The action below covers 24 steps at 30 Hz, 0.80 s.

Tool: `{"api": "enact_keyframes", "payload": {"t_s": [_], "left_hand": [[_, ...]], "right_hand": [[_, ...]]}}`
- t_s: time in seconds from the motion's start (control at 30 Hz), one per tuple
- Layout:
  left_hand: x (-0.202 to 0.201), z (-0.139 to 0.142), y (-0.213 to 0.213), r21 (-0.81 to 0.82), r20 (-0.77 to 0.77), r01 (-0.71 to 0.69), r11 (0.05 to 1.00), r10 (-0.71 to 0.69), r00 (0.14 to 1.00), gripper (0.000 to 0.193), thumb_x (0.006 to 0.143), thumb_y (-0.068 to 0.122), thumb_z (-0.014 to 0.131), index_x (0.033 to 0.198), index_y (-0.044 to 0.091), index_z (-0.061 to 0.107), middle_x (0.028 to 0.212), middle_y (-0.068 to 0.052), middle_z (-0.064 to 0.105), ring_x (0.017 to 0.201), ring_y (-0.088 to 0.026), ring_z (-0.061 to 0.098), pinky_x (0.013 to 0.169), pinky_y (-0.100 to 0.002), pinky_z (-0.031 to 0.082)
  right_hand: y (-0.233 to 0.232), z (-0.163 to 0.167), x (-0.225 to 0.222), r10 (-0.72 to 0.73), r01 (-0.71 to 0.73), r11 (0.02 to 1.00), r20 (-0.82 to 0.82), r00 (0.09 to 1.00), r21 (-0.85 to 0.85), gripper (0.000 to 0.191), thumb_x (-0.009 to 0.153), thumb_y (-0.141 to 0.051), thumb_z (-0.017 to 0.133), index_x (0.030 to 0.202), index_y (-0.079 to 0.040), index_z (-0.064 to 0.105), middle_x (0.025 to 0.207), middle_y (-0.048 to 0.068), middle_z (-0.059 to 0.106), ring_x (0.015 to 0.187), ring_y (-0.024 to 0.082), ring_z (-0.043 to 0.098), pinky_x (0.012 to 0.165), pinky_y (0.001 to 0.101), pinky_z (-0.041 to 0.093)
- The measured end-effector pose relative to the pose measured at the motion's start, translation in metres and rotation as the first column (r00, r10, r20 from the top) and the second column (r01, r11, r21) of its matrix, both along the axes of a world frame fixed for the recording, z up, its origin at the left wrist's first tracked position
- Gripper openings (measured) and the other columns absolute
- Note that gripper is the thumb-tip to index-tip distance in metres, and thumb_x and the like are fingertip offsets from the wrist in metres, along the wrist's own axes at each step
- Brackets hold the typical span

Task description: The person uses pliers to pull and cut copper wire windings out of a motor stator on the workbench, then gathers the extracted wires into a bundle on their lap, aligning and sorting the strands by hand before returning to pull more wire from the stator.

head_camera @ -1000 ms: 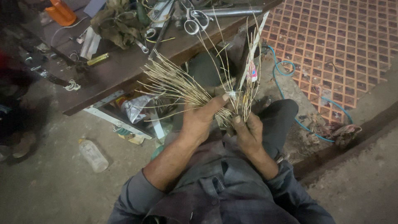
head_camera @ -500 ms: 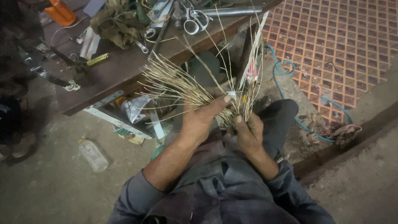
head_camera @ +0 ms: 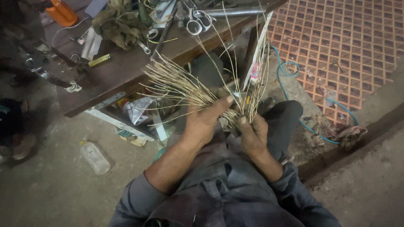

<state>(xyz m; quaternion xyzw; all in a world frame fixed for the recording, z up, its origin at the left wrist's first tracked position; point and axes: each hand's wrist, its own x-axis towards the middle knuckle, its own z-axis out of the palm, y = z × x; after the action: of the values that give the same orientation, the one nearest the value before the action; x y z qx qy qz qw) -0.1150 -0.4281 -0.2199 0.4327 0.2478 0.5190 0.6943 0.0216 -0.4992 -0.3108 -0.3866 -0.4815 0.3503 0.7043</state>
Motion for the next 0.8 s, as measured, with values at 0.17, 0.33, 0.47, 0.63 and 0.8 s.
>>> {"api": "enact_keyframes", "payload": {"t_s": [0.17,0.33,0.47,0.63,0.8], "left_hand": [[0.002,0.01,-0.002,-0.029,0.031,0.008,1.0,-0.008,0.999,0.024,0.086,0.001,0.078,0.109,0.001,0.07,0.102,-0.007,0.074,0.091,-0.015,0.072,0.083,-0.031,0.059],[0.003,0.012,-0.004,0.008,0.066,-0.005,1.0,0.005,0.998,0.022,0.091,-0.001,0.078,0.111,-0.001,0.069,0.102,-0.009,0.073,0.09,-0.017,0.07,0.081,-0.033,0.058],[0.002,0.01,-0.004,-0.027,0.088,-0.013,1.0,0.016,0.996,0.024,0.089,-0.001,0.077,0.11,0.002,0.068,0.101,-0.008,0.073,0.09,-0.017,0.071,0.081,-0.032,0.059],[0.0,0.009,-0.003,-0.059,0.032,0.025,0.998,-0.023,0.999,0.017,0.092,0.0,0.074,0.108,0.0,0.07,0.099,-0.011,0.075,0.091,-0.02,0.073,0.081,-0.035,0.061],[0.001,0.005,-0.005,-0.007,0.053,-0.013,1.0,0.014,0.998,0.019,0.092,0.001,0.076,0.111,-0.001,0.07,0.103,-0.01,0.075,0.092,-0.019,0.072,0.082,-0.033,0.059]], "right_hand": [[0.001,0.006,0.0,0.014,-0.014,1.0,-0.034,0.999,0.006,0.037,0.109,-0.024,0.057,0.131,0.005,0.061,0.082,0.0,0.059,0.065,0.007,0.053,0.056,0.0247,0.042],[0.0,0.008,-0.002,0.04,-0.039,0.999,-0.071,0.997,0.011,0.042,0.11,-0.026,0.058,0.137,0.005,0.059,0.082,-0.001,0.057,0.066,0.008,0.052,0.057,0.025,0.042],[0.001,0.004,0.001,-0.011,0.011,1.0,0.003,1.0,0.002,0.04,0.11,-0.025,0.057,0.135,0.006,0.06,0.083,0.0,0.06,0.065,0.008,0.053,0.057,0.0247,0.041],[0.002,0.003,0.003,0.034,-0.034,0.999,0.004,0.999,0.041,0.038,0.11,-0.025,0.055,0.134,0.004,0.059,0.078,-0.001,0.059,0.061,0.007,0.055,0.053,0.0234,0.045],[-0.001,0.007,0.0,0.027,-0.027,1.0,-0.018,0.999,0.015,0.04,0.111,-0.023,0.055,0.137,0.006,0.058,0.083,0.001,0.061,0.065,0.008,0.055,0.057,0.0243,0.044]]}}
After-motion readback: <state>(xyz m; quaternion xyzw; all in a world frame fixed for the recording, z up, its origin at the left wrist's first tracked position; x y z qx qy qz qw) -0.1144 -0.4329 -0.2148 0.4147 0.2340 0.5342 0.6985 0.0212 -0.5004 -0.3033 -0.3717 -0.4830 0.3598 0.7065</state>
